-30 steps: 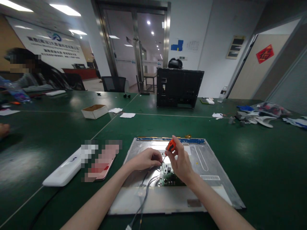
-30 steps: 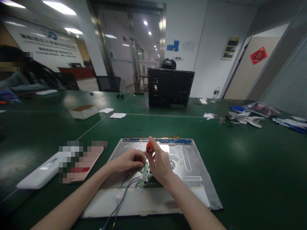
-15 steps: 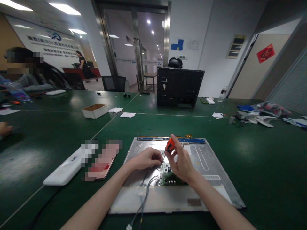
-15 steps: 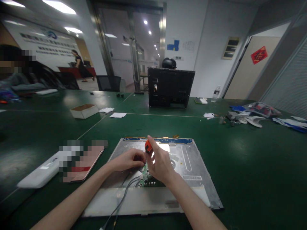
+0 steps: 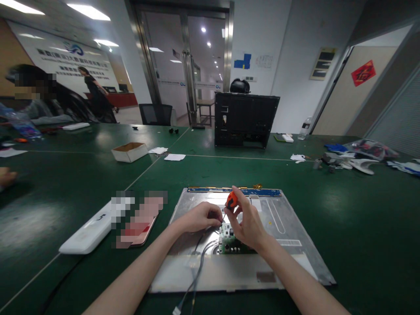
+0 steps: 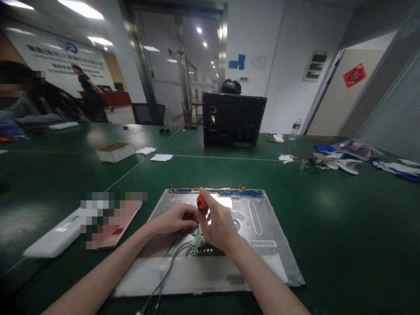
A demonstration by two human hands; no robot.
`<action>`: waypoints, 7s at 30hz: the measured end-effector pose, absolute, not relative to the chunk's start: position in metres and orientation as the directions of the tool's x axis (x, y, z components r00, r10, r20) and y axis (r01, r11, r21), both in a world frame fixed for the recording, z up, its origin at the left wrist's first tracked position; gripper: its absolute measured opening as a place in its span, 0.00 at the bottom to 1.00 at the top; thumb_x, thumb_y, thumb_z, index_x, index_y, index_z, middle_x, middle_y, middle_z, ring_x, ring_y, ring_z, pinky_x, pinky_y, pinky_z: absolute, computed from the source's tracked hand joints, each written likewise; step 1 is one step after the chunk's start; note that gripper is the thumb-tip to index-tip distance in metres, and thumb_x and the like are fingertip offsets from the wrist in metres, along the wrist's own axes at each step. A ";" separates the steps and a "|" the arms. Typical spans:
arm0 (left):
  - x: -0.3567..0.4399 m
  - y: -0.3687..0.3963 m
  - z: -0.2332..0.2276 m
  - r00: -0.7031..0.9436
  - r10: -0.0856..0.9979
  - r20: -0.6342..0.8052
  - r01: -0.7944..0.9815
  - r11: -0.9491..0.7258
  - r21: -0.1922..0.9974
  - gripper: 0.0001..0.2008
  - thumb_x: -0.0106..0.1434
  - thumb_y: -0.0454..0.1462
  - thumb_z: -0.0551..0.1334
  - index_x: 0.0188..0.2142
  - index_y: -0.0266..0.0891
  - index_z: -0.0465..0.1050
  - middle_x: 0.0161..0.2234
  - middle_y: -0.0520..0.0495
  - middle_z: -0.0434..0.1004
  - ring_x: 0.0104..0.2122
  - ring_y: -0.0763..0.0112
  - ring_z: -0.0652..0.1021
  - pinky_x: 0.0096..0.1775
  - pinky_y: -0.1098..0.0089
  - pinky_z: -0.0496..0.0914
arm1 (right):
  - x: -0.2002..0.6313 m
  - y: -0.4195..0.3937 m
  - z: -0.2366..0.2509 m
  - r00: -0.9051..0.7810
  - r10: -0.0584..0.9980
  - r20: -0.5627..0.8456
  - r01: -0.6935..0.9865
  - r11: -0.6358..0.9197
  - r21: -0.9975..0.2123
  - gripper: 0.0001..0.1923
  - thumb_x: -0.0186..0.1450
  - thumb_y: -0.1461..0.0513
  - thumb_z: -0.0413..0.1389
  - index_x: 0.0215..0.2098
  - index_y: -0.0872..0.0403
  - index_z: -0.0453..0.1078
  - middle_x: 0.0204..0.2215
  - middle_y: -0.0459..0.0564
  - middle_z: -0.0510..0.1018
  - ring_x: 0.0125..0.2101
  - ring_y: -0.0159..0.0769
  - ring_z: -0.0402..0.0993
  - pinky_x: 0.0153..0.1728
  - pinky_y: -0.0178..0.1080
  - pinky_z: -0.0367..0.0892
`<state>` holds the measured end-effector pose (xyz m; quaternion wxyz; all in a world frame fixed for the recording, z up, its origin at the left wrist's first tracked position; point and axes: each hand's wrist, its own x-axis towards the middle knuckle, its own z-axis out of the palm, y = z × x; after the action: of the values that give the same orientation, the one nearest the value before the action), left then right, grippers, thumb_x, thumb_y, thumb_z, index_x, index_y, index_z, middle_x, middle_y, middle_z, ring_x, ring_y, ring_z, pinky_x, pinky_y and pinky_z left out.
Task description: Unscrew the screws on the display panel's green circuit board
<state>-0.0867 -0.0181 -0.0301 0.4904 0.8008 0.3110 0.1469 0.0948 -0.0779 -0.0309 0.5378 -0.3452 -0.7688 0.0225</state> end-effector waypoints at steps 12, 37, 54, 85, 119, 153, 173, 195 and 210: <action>-0.087 -0.019 -0.028 0.756 0.651 -0.066 0.378 -0.353 0.856 0.03 0.54 0.34 0.63 0.29 0.36 0.74 0.24 0.53 0.72 0.26 0.72 0.72 0.33 0.72 0.66 | 0.092 -0.075 -0.032 -0.177 0.554 0.813 0.535 0.748 -0.393 0.35 0.67 0.62 0.51 0.68 0.47 0.41 0.30 0.46 0.73 0.21 0.32 0.68 0.20 0.35 0.68; -0.088 -0.019 -0.027 0.772 0.633 -0.062 0.387 -0.390 0.836 0.06 0.53 0.30 0.61 0.32 0.36 0.75 0.29 0.51 0.77 0.30 0.69 0.74 0.35 0.72 0.67 | 0.094 -0.079 -0.029 -0.198 0.608 0.769 0.523 0.729 -0.442 0.37 0.66 0.64 0.51 0.68 0.50 0.38 0.30 0.48 0.75 0.23 0.32 0.70 0.21 0.33 0.67; -0.086 -0.020 -0.025 0.752 0.655 -0.076 0.401 -0.363 0.841 0.04 0.53 0.31 0.61 0.30 0.37 0.73 0.25 0.54 0.73 0.27 0.71 0.72 0.33 0.73 0.67 | 0.094 -0.079 -0.028 -0.214 0.607 0.765 0.518 0.735 -0.438 0.36 0.66 0.65 0.49 0.67 0.50 0.38 0.30 0.48 0.75 0.23 0.32 0.70 0.20 0.33 0.65; -0.087 -0.019 -0.029 0.759 0.649 -0.058 0.363 -0.346 0.865 0.04 0.54 0.31 0.61 0.31 0.36 0.74 0.27 0.52 0.74 0.28 0.70 0.73 0.36 0.71 0.68 | 0.097 -0.074 -0.029 -0.145 0.611 0.778 0.530 0.712 -0.460 0.33 0.64 0.64 0.54 0.64 0.46 0.47 0.28 0.44 0.74 0.18 0.29 0.68 0.16 0.30 0.61; -0.087 -0.020 -0.026 0.759 0.648 -0.063 0.387 -0.372 0.844 0.04 0.55 0.31 0.60 0.30 0.37 0.74 0.26 0.53 0.74 0.28 0.71 0.73 0.36 0.71 0.68 | 0.096 -0.076 -0.028 -0.173 0.616 0.769 0.500 0.728 -0.470 0.34 0.65 0.65 0.51 0.66 0.47 0.42 0.34 0.48 0.75 0.20 0.29 0.70 0.16 0.31 0.61; -0.087 -0.021 -0.029 0.747 0.662 -0.071 0.387 -0.345 0.855 0.03 0.54 0.31 0.61 0.30 0.37 0.73 0.27 0.52 0.75 0.30 0.69 0.74 0.37 0.70 0.68 | 0.098 -0.077 -0.027 -0.203 0.620 0.758 0.476 0.739 -0.477 0.35 0.65 0.66 0.50 0.66 0.48 0.41 0.31 0.46 0.74 0.21 0.30 0.70 0.17 0.31 0.62; -0.087 -0.018 -0.028 0.752 0.654 -0.081 0.395 -0.349 0.849 0.03 0.54 0.31 0.61 0.29 0.37 0.73 0.26 0.52 0.75 0.29 0.70 0.73 0.35 0.72 0.68 | 0.097 -0.078 -0.025 -0.207 0.626 0.752 0.461 0.740 -0.490 0.36 0.64 0.68 0.50 0.66 0.49 0.40 0.33 0.48 0.76 0.21 0.30 0.71 0.18 0.31 0.65; -0.087 -0.020 -0.027 0.750 0.659 -0.062 0.386 -0.360 0.849 0.03 0.54 0.32 0.61 0.29 0.37 0.73 0.25 0.52 0.74 0.28 0.70 0.73 0.36 0.70 0.67 | 0.097 -0.076 -0.028 -0.188 0.634 0.750 0.478 0.726 -0.494 0.35 0.65 0.66 0.50 0.66 0.48 0.42 0.34 0.48 0.76 0.20 0.28 0.69 0.17 0.31 0.63; -0.087 -0.019 -0.031 0.759 0.648 -0.058 0.381 -0.371 0.847 0.05 0.54 0.30 0.60 0.31 0.36 0.73 0.26 0.52 0.75 0.28 0.70 0.73 0.35 0.71 0.67 | 0.097 -0.077 -0.028 -0.195 0.634 0.748 0.487 0.725 -0.487 0.33 0.66 0.65 0.51 0.66 0.49 0.43 0.31 0.47 0.76 0.20 0.30 0.71 0.18 0.31 0.64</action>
<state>-0.0872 -0.0188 -0.0309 0.4636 0.8152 0.3158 0.1441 0.0968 -0.0773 -0.0281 0.5196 -0.3643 -0.7696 0.0706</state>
